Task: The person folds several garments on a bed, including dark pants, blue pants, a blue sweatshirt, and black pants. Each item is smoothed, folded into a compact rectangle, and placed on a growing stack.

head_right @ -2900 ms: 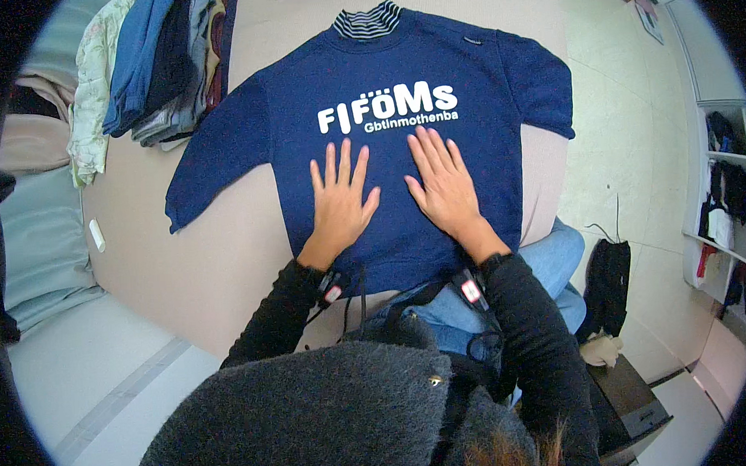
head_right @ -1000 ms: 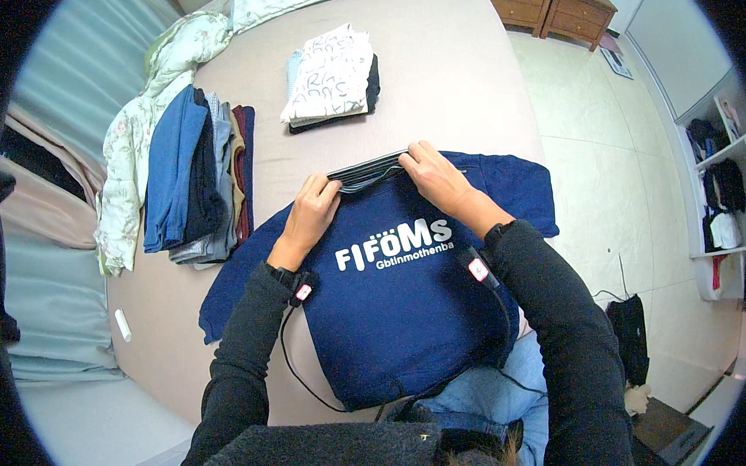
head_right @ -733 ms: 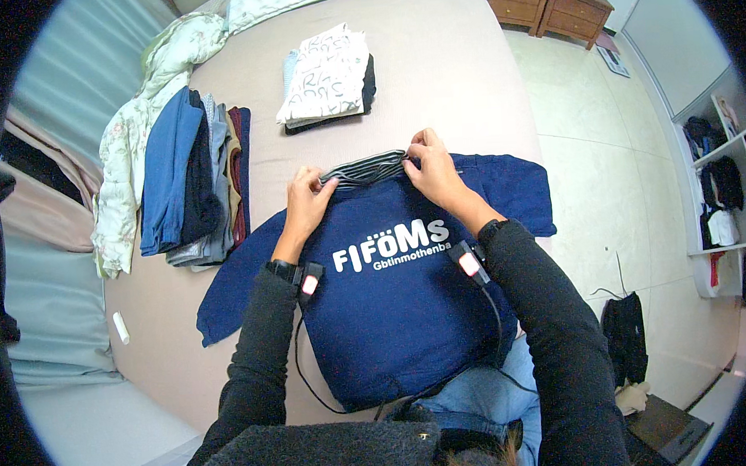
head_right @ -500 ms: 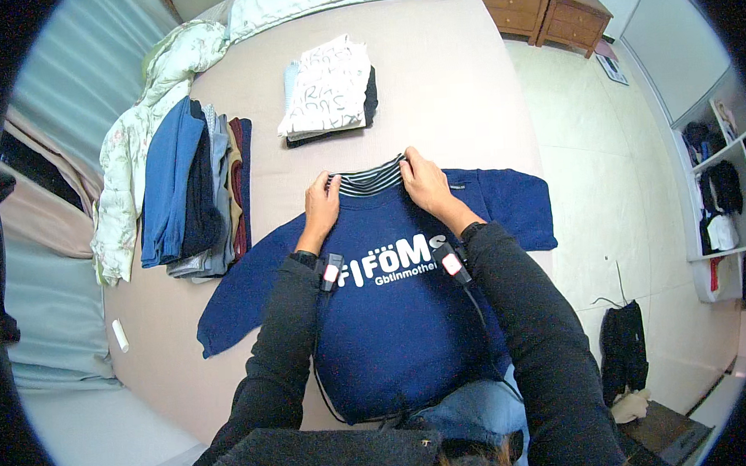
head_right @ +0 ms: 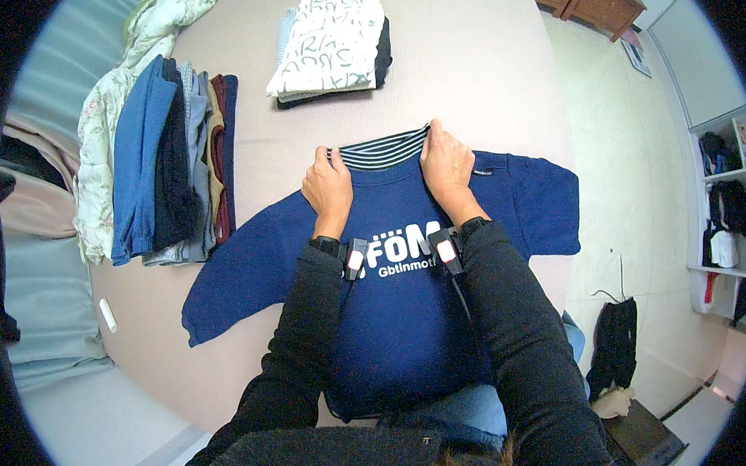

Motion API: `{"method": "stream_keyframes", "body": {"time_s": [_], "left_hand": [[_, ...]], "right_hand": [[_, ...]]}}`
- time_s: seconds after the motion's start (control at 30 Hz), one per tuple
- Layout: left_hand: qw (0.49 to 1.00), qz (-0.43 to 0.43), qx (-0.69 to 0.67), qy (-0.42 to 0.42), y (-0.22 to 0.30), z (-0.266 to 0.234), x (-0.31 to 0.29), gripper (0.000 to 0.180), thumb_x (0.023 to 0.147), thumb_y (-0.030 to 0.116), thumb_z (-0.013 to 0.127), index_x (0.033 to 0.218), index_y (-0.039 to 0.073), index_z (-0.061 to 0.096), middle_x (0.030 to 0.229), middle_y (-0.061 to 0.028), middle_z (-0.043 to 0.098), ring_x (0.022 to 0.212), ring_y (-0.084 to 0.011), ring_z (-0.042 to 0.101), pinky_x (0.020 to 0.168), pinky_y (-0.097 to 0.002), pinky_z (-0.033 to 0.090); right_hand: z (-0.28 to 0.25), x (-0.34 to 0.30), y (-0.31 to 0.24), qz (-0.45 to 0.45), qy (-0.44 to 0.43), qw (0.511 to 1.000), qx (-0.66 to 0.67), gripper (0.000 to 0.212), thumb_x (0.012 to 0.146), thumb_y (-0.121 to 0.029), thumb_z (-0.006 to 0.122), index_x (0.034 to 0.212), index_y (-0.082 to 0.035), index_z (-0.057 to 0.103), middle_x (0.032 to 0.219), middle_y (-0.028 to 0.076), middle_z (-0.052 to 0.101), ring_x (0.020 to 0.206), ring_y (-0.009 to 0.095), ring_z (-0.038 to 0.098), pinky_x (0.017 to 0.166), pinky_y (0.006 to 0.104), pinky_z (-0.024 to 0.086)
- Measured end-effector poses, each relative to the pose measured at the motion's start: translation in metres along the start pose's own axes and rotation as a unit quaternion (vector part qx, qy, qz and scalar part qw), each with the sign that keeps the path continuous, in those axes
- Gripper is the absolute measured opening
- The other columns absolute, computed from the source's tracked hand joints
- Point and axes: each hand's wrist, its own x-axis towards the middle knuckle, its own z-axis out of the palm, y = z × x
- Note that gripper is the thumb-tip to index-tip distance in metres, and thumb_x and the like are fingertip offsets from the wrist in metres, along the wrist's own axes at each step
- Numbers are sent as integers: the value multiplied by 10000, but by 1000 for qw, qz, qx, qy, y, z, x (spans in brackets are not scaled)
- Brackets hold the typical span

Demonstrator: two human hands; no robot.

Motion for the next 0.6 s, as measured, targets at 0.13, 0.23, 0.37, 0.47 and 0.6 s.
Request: {"method": "stream_keyframes", "body": {"time_s": [0.13, 0.23, 0.37, 0.47, 0.6], "left_hand": [[999, 17, -43, 3, -3, -2, -1, 281, 1000, 303, 541, 1000, 37, 634, 749, -197, 686, 682, -384, 680, 597, -475, 503], [991, 65, -104, 52, -3, -2, -1, 260, 998, 282, 559, 976, 36, 640, 768, -182, 691, 674, -364, 680, 588, -452, 504], [987, 83, -104, 91, -2, -1, -1, 252, 999, 269, 565, 958, 34, 646, 802, -175, 697, 684, -354, 684, 586, -435, 507], [988, 85, -92, 92, -4, 3, -1, 261, 999, 275, 563, 949, 33, 646, 824, -173, 704, 701, -358, 687, 591, -438, 509], [992, 65, -77, 81, -5, 6, -2, 264, 998, 283, 565, 940, 38, 646, 835, -177, 708, 725, -370, 689, 598, -445, 510]], "right_hand": [[-1, -3, 3, 30, 3, 998, 64, 149, 960, -223, 562, 914, -83, 587, 732, 141, 661, 653, 350, 660, 590, 455, 508], [-7, -1, 5, -93, 134, 980, 115, 132, 944, -209, 589, 981, -86, 623, 790, 115, 652, 732, 308, 631, 695, 410, 477], [-24, -8, -1, -82, 203, 962, 163, 148, 889, -173, 622, 983, -58, 621, 999, 117, 616, 890, 308, 544, 826, 448, 380], [-34, -29, -16, -241, 68, 963, 94, 173, 823, -133, 635, 970, -45, 609, 1005, 123, 594, 925, 301, 534, 855, 442, 393], [-28, -49, -36, -266, -24, 957, 114, 294, 848, -132, 626, 1101, 13, 589, 1094, 166, 579, 1101, 313, 541, 1025, 432, 394]]}}
